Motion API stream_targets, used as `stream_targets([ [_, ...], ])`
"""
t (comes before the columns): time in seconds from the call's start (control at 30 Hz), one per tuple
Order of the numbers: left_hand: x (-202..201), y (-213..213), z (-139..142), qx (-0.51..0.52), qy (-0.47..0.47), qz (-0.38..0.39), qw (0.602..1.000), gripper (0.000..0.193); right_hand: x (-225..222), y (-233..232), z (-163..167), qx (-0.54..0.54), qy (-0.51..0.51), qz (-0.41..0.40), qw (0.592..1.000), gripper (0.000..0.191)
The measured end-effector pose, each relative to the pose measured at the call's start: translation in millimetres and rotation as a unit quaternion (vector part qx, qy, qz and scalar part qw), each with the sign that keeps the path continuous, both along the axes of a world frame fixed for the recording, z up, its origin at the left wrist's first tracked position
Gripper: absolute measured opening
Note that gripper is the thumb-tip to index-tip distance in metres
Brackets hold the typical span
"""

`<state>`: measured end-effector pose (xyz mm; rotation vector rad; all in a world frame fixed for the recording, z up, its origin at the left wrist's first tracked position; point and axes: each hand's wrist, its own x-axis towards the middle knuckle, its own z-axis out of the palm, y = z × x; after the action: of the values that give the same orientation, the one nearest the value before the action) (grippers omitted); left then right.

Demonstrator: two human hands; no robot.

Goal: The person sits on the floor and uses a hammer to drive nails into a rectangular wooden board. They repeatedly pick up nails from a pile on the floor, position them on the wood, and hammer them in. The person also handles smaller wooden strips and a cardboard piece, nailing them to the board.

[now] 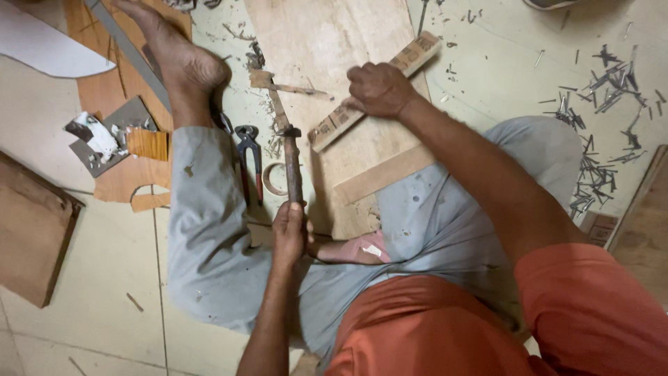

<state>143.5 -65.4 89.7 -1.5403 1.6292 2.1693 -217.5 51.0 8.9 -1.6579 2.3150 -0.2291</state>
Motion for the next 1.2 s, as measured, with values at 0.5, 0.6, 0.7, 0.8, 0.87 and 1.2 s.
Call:
stream_targets([
  [0.5,-26,-3,-2,-0.311,-0.028,-0.202,0.928,0.037,-12,-21,3,0.008,0.005,0.005,1.0,0.06],
  [0.6,-35,-12,5,-0.224,-0.161,-0.176,0.945,0.039,-12,-20,1,0.005,-0.015,-0.033,0.999,0.056],
  [0.7,-29,-11,18,-0.261,-0.022,-0.122,0.957,0.04,-11,-16,-3,-0.069,0.075,0.007,0.995,0.049],
  [0.8,-24,-13,28,-0.329,0.089,-0.16,0.926,0.04,-10,-13,-7,-0.094,0.045,-0.008,0.994,0.048],
  [0.87,-29,-19,32,-0.42,0.043,-0.254,0.87,0.038,-9,-12,-9,-0.101,0.039,-0.008,0.994,0.048],
  [1.2,-39,-34,57,-0.336,-0.028,-0.223,0.915,0.054,-8,-11,-7,-0.096,0.034,-0.003,0.995,0.05],
])
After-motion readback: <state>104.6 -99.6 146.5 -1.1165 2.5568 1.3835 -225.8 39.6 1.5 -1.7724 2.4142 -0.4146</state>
